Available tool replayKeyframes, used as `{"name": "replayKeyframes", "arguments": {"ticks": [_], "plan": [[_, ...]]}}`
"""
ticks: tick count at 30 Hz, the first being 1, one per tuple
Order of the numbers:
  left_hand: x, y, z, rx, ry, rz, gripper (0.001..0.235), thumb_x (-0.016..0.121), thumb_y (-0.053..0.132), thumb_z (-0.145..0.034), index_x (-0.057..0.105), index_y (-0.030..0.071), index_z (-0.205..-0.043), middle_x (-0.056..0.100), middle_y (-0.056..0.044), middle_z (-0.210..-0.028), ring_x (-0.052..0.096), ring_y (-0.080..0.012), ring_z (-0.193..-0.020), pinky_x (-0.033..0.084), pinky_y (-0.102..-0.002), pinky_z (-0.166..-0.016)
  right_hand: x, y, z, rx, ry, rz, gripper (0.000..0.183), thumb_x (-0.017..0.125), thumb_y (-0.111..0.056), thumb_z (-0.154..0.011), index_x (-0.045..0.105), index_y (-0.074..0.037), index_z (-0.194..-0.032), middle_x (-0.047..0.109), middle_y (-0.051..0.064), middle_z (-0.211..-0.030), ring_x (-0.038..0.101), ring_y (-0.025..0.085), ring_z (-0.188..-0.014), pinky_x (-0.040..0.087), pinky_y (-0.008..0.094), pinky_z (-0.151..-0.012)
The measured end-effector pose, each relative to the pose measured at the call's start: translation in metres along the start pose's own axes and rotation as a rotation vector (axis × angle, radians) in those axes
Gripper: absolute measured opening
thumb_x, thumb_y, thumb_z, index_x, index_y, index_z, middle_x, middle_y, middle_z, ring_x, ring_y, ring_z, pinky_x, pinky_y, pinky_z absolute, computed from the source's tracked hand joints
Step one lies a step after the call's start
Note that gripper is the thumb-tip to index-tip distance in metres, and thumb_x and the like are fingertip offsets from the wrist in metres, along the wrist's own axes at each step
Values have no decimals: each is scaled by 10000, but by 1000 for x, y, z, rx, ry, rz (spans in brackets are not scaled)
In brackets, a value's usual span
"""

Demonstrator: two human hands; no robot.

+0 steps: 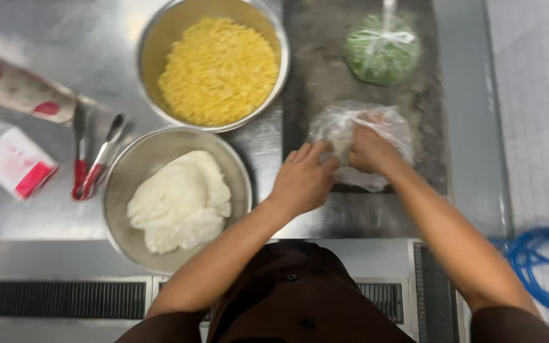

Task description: The person separates and pulls apart large clumps of white noodles in a metal bowl by hand.

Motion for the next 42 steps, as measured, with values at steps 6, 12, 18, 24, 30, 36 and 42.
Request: {"name": "replayKeyframes", "arguments": {"ticks": [6,12,18,24,30,36,42], "plan": [[-75,-15,79,-232,355,41,361,781,227,-899,683,130,-1232,587,-124,-1322,595,-357,-1174,487,-473,-998,-122,-9,11,-109,-372,125,751,705,-537,-830,568,-70,-1402,657,222,-1337,626,354,-1250,495,433,-1049],[-156,-115,238,-766,675,-383,267,772,137,-961,664,69,-1196,636,-134,-1237,579,-349,-1152,476,-459,-990,-169,-75,45,95,-192,307,519,738,-425,-843,688,-138,-1272,759,118,-1144,726,259,-1029,579,375,-889],[-126,-222,308,-1059,749,714,316,716,159,-930,593,81,-1210,640,-41,-1170,624,-138,-1003,519,-284,-824,-110,-233,35,-181,-111,-339,339,783,-270,-826,755,-153,-1143,784,33,-997,763,162,-828,613,309,-728],[-82,-269,295,-1032,702,1000,119,669,-25,-971,566,26,-998,581,-115,-953,521,-176,-863,449,-322,-742,38,-402,-41,-768,140,152,779,796,-404,-639,631,-168,-1362,716,115,-1252,597,291,-1199,339,498,-937],[-102,-267,275,-817,687,1174,134,592,-82,-910,540,35,-950,630,-118,-1245,608,-123,-978,501,-259,-853,17,-424,-26,-340,-253,329,460,768,-175,-748,695,-213,-1201,751,24,-979,661,207,-1025,368,429,-980],[-127,-255,263,-825,621,1261,141,532,-86,-868,475,42,-886,632,-151,-1355,615,-122,-920,523,-279,-761,-49,-437,9,-100,-145,503,206,826,-273,-708,792,-187,-892,745,-14,-908,658,188,-1003,373,425,-987],[-135,-253,261,-817,612,1268,139,529,-94,-856,479,32,-891,636,-166,-1355,623,-148,-935,540,-299,-775,-66,-437,27,-416,153,358,211,802,-294,-747,781,-131,-880,749,17,-1153,631,265,-1014,436,403,-878]]}}
Point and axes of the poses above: each hand's wrist, its own z-axis away from the middle knuckle, its own x-axis out of the palm, y = z × x, the point moved 1 cm from there along -z, towards the middle knuckle
